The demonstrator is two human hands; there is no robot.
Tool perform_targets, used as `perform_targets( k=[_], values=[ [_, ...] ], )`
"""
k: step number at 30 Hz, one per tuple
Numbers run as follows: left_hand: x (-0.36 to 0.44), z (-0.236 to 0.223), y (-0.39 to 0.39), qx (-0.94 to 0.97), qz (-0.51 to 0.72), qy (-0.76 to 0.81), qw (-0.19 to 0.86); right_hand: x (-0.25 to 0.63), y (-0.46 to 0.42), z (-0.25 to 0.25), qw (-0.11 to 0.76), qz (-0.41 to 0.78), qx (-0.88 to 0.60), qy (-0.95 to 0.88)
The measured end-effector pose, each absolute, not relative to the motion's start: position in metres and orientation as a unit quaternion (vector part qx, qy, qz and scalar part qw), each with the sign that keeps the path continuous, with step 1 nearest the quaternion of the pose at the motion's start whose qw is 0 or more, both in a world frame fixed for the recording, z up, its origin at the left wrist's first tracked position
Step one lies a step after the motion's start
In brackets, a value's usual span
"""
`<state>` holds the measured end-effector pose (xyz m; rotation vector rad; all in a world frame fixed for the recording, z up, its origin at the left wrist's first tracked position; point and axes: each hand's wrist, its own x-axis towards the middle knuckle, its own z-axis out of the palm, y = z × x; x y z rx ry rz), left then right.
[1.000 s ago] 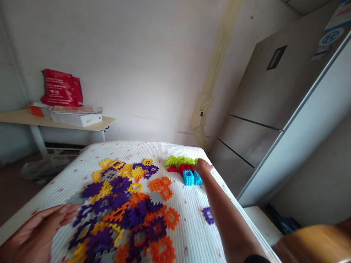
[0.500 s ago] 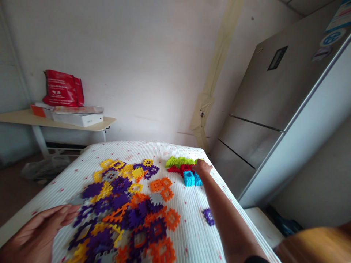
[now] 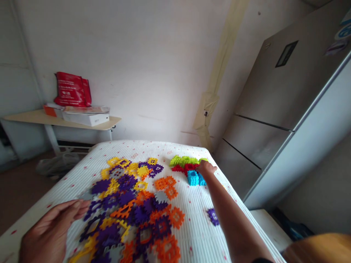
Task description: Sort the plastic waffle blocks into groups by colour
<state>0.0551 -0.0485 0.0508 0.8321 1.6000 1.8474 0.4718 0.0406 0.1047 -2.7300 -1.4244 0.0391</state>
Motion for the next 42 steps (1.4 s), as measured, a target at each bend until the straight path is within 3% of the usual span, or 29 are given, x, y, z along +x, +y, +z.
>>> perform_targets(
  k=[3,8,12,18,25,42],
  values=[
    [0.052,0.052,-0.051,0.325,0.671,0.571,0.344,0.470,0.040,0.105,0.026,0.018,-0.885,-0.464],
    [0.047,0.047,-0.046,0.321,0.683,0.550,0.359,0.461,0.034,0.113,0.029,-0.008,-0.877,-0.480],
    [0.049,0.042,-0.044,0.322,0.683,0.553,0.352,0.429,0.031,0.124,0.106,-0.074,-0.799,-0.587],
    [0.042,0.028,-0.037,0.320,0.674,0.581,0.326,0.340,0.054,0.105,0.122,0.032,-0.629,-0.767],
    [0.027,0.006,-0.025,0.303,0.672,0.600,0.310,0.276,0.080,0.068,0.085,0.067,-0.586,-0.803],
    [0.033,0.011,-0.027,0.287,0.685,0.594,0.309,0.286,0.109,0.075,0.090,0.074,-0.643,-0.757]
  ],
)
